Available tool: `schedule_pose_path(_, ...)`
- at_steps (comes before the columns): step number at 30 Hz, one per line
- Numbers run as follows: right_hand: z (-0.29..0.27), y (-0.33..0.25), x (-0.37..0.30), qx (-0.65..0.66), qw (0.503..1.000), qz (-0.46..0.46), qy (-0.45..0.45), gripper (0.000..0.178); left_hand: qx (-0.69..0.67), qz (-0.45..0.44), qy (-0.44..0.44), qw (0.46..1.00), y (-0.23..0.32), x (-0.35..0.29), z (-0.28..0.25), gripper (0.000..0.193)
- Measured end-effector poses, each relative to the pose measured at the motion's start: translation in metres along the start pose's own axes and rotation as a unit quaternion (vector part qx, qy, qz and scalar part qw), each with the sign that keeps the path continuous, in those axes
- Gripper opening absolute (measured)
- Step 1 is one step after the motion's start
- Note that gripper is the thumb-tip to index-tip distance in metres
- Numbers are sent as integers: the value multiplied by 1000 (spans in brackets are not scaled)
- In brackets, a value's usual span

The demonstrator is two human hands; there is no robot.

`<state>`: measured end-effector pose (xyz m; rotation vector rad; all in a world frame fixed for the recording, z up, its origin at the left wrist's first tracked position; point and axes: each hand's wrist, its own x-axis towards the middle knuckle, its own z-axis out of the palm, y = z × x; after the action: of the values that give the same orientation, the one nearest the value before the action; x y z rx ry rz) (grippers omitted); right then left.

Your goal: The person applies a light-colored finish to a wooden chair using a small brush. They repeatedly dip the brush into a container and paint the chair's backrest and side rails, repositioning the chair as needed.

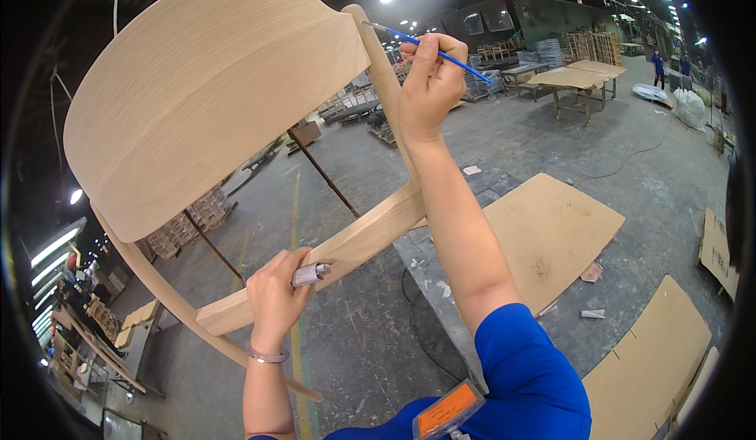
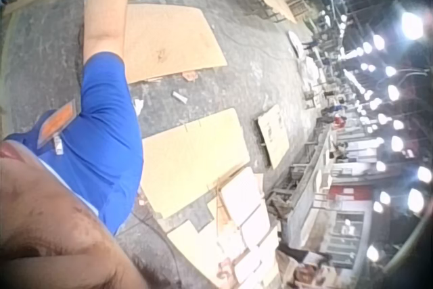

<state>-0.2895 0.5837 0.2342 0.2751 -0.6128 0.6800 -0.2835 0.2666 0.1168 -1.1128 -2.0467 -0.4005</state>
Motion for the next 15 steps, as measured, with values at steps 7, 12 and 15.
schedule_pose_path(7,3,-1,-2,-4,1000,-7,6,15,-7,-8,3,1000,-2,-1,-1,32)
schedule_pose_path(12,4,-3,-5,1,1000,-3,3,15,-18,-18,1,1000,-3,-2,-1,30)
schedule_pose_path(15,6,-3,-5,4,1000,-4,4,16,-23,-11,9,1000,-4,-3,-1,30)
